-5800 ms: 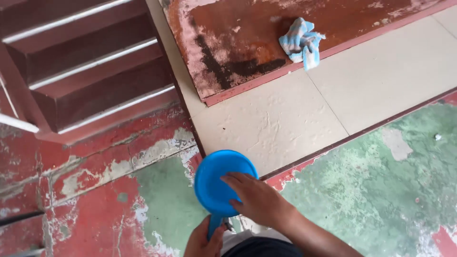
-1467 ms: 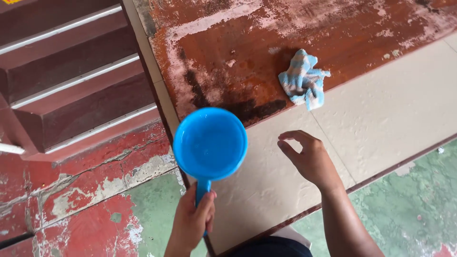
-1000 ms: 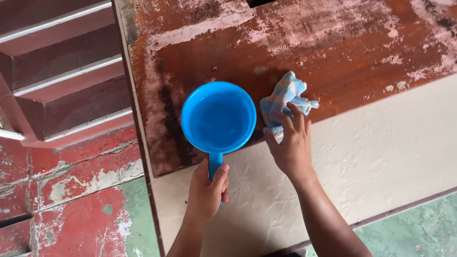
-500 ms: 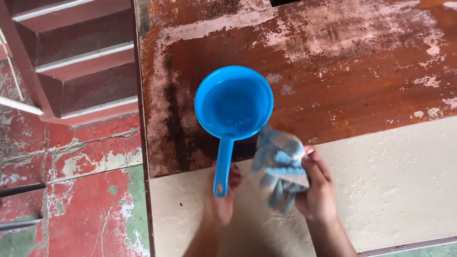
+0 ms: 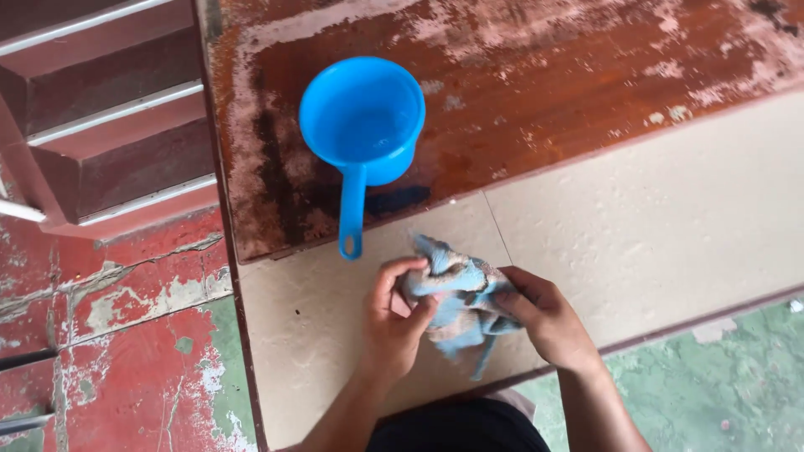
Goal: Wiping a countertop with a damp cloth and water from a dipper.
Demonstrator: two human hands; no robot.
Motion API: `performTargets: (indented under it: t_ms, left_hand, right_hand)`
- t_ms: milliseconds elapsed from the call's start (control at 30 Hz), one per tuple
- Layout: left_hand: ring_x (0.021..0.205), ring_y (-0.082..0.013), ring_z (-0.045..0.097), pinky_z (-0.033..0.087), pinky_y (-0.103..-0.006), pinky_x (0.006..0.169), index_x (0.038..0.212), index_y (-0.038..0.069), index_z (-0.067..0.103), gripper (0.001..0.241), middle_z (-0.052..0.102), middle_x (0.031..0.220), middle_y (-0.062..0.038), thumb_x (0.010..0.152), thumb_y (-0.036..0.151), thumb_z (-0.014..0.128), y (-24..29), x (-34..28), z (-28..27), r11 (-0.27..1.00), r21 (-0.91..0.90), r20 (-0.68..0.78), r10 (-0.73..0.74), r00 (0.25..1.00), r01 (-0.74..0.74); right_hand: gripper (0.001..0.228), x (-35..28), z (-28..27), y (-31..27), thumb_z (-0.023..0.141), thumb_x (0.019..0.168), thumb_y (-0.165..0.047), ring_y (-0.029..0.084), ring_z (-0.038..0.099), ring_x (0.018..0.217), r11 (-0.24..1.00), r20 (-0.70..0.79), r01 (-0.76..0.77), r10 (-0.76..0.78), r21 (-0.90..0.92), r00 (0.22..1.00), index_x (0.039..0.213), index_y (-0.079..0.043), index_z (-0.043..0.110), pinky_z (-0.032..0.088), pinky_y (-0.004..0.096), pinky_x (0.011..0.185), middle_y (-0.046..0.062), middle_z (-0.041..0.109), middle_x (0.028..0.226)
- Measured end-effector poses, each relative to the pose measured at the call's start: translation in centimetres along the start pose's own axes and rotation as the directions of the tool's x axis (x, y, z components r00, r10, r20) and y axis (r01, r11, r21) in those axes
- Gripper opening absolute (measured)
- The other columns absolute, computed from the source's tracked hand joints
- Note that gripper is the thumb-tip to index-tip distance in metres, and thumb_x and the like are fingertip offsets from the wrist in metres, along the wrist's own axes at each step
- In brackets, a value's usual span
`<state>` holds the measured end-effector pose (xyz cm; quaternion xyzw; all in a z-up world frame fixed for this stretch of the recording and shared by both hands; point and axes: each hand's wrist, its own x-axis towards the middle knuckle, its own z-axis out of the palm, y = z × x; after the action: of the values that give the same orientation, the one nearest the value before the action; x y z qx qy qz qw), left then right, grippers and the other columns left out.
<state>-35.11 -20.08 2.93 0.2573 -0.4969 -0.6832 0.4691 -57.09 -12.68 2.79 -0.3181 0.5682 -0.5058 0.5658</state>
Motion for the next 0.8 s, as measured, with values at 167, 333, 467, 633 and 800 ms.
performTargets:
  t_ms: [167, 333, 467, 633, 800]
  left_hand:
    - [0.114, -0.0142, 0.059, 0.052, -0.0326, 0.095, 0.145, 0.000, 0.051, 0.053, 0.060, 0.135, -0.010, 0.095, -0.006, 0.068, 6.4, 0.5, 3.8, 0.964, 0.264, 0.148, -0.078, 0.986, 0.037]
    - [0.118, -0.0134, 0.060, 0.054, -0.0334, 0.098, 0.149, 0.011, 0.035, 0.074, 0.052, 0.140, -0.005, 0.085, -0.001, 0.071, 4.0, 0.9, 4.6, 0.959, 0.237, 0.088, -0.178, 0.980, 0.153]
    - [0.103, -0.0176, 0.068, 0.058, -0.0359, 0.092, 0.139, 0.002, 0.053, 0.054, 0.066, 0.121, -0.009, 0.092, 0.017, 0.073, -0.4, 0.1, 2.0, 0.764, -0.141, 0.198, -0.602, 0.774, 0.630]
    - [0.100, -0.0186, 0.071, 0.058, -0.0349, 0.090, 0.127, -0.004, 0.065, 0.045, 0.075, 0.110, -0.010, 0.094, 0.023, 0.075, 0.9, 0.9, 0.3, 0.887, 0.052, 0.114, -0.461, 0.880, 0.458]
    - [0.091, -0.0088, 0.066, 0.055, -0.0269, 0.081, 0.131, 0.006, 0.060, 0.040, 0.070, 0.099, -0.003, 0.096, 0.020, 0.073, 3.4, 1.5, -2.1, 0.954, 0.209, 0.101, -0.238, 0.966, 0.213]
  right_hand:
    - [0.054, -2.6, 0.4, -0.3, 0.060, 0.095, -0.022, 0.026, 0.071, 0.109, 0.901, 0.112, -0.002, -0.052, 0.433, 0.992, 0.135, 0.015, 0.059, 0.057, 0.037, 0.091, 0.022, 0.073, 0.120]
    - [0.050, -4.1, 0.3, -1.5, 0.064, 0.094, -0.007, 0.029, 0.067, 0.112, 0.832, -0.084, 0.102, -0.066, 0.545, 0.994, 0.139, 0.011, 0.050, 0.058, 0.045, 0.096, 0.018, 0.068, 0.124]
    - [0.046, -4.5, -0.4, -2.3, 0.060, 0.095, -0.014, 0.027, 0.070, 0.107, 0.784, -0.045, 0.087, -0.076, 0.615, 0.996, 0.138, 0.002, 0.053, 0.060, 0.045, 0.091, 0.017, 0.070, 0.119]
    - [0.032, -3.9, -2.1, -0.6, 0.061, 0.102, -0.006, 0.021, 0.068, 0.101, 0.878, 0.049, 0.152, -0.195, 0.454, 0.980, 0.132, 0.006, 0.058, 0.058, 0.037, 0.087, 0.015, 0.070, 0.114]
    - [0.026, -3.8, -3.2, -0.5, 0.060, 0.099, -0.003, 0.018, 0.070, 0.098, 0.903, -0.172, 0.279, -0.234, 0.327, 0.957, 0.123, 0.006, 0.062, 0.058, 0.034, 0.089, 0.011, 0.073, 0.106]
